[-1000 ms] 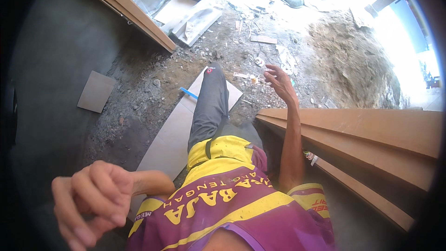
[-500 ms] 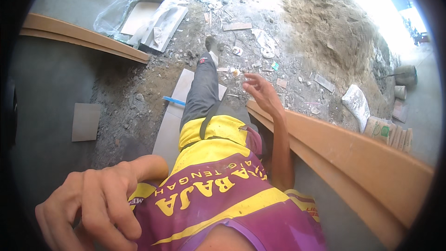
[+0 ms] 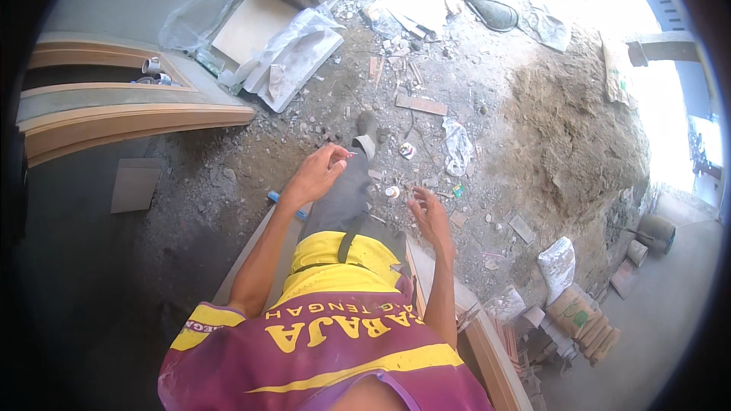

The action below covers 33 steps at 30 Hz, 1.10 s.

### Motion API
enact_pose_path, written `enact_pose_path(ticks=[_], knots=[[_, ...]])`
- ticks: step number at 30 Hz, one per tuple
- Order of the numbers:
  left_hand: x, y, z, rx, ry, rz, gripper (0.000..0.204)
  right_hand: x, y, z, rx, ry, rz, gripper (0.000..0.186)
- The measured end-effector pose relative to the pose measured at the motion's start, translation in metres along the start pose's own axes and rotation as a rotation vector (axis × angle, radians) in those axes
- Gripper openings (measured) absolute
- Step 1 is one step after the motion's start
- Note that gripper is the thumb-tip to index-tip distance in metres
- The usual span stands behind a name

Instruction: The person carries and positions a ceramic tile against a wall niche and later applies mortar to the floor area using a trowel and buckets.

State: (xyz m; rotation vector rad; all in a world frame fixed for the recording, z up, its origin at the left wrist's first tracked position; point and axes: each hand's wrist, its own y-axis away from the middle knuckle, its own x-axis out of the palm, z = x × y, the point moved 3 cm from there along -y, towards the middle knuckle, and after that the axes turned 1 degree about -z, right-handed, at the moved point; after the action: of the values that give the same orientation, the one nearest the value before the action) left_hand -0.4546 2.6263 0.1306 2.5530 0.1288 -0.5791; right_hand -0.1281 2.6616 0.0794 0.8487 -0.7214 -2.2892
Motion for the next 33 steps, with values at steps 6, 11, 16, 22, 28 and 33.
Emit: enact_pose_path(ticks=[6, 11, 16, 22, 28, 33], knots=[[-0.039, -0.071, 0.075, -0.186, -0.331, 0.132, 0.03, -0.053, -0.103, -0.059, 0.072, -0.213, -0.24, 0.042], [-0.071, -0.115, 0.072, -0.264, -0.237, 0.14, 0.031, -0.048, -0.083, -0.147, 0.571, -0.169, -0.184, 0.044], [-0.091, -0.162, 0.067, -0.252, -0.015, -0.085, 0.03, -0.053, -0.092, -0.129, 0.741, -0.073, 0.047, 0.047], [-0.093, -0.213, 0.101, -0.443, 0.149, -0.238, 0.03, -0.112, -0.24, -0.042, 0.584, 0.043, 0.214, 0.047], [-0.089, -0.241, 0.106, -0.764, 0.226, -0.378, 0.033, -0.242, -0.474, 0.087, 0.409, 0.15, 0.124, 0.046], [-0.092, -0.262, 0.057, -0.676, 0.683, -0.811, 0.05, -0.337, -0.676, 0.259, 0.102, 0.322, 0.033, 0.045]])
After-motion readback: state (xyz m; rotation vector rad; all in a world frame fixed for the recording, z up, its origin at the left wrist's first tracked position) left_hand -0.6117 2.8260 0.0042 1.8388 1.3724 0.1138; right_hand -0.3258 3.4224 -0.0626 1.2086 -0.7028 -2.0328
